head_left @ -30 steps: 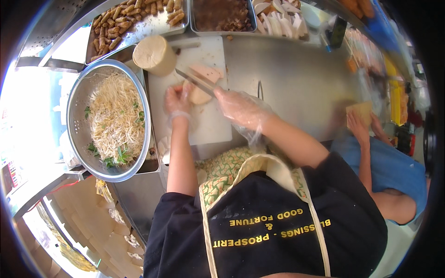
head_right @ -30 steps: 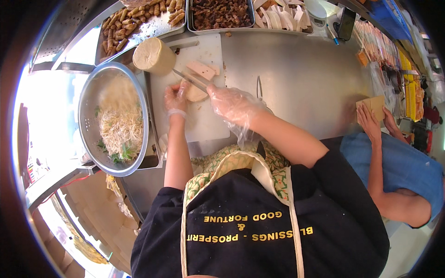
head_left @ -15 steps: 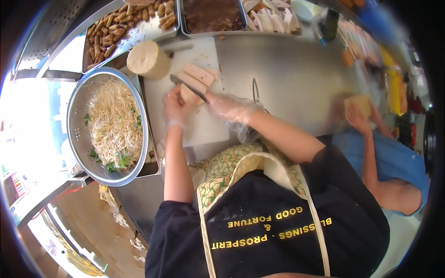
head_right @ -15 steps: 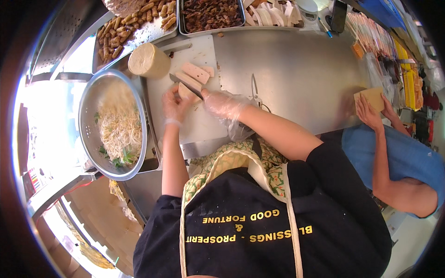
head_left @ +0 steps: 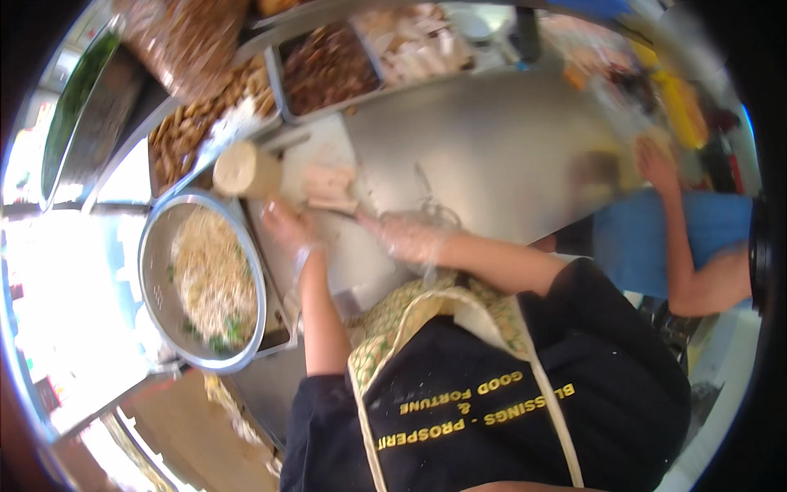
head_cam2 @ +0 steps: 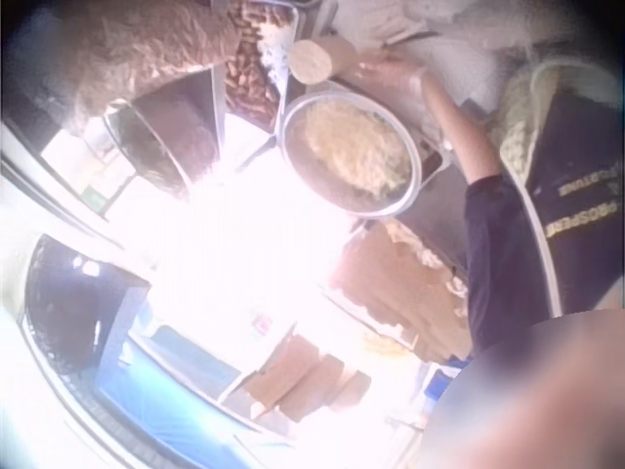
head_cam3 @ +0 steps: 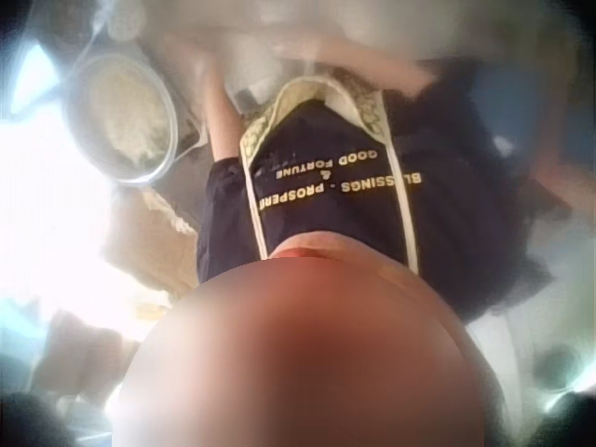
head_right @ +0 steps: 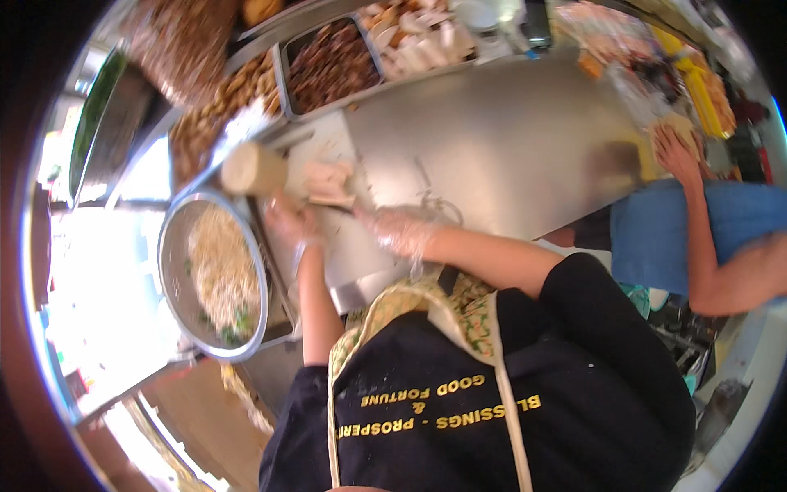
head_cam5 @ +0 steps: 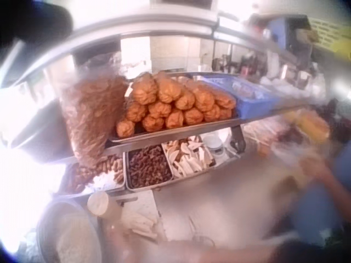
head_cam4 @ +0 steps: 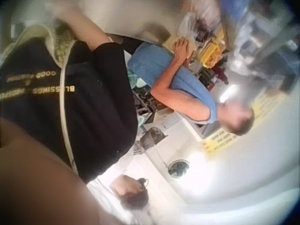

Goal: The person assembles a street food dish by placing rice and vegetables into a paper container, then adding sliced meat and fried items. They use scissors to cut the meat and a knife to slice a cylindrical food item before packaging it in a plastic bag.

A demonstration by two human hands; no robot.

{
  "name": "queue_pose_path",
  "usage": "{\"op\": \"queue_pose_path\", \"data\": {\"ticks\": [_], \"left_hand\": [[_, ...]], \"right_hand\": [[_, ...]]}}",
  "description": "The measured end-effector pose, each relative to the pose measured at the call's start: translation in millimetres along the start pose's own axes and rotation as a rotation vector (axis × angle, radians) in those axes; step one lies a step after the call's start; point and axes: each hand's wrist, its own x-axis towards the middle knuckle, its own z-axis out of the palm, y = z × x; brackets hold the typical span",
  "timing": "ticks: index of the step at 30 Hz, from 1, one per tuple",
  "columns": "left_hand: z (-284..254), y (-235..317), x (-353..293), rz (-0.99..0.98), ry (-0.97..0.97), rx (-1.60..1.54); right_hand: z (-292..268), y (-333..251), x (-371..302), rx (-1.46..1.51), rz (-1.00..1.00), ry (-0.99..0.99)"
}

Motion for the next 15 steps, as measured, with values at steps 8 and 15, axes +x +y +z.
{"op": "queue_pose_path", "data": {"ticks": [8,15], "left_hand": [[-70,75,-49,0.334,0.018,-0.612],[-40,119,-25,0.191,-0.221,-0.656]], "right_hand": [[-30,-21,-44,-0.113,-0.411,0.202],[-54,-36,-71,1.026,-0.388,0.178]]}}
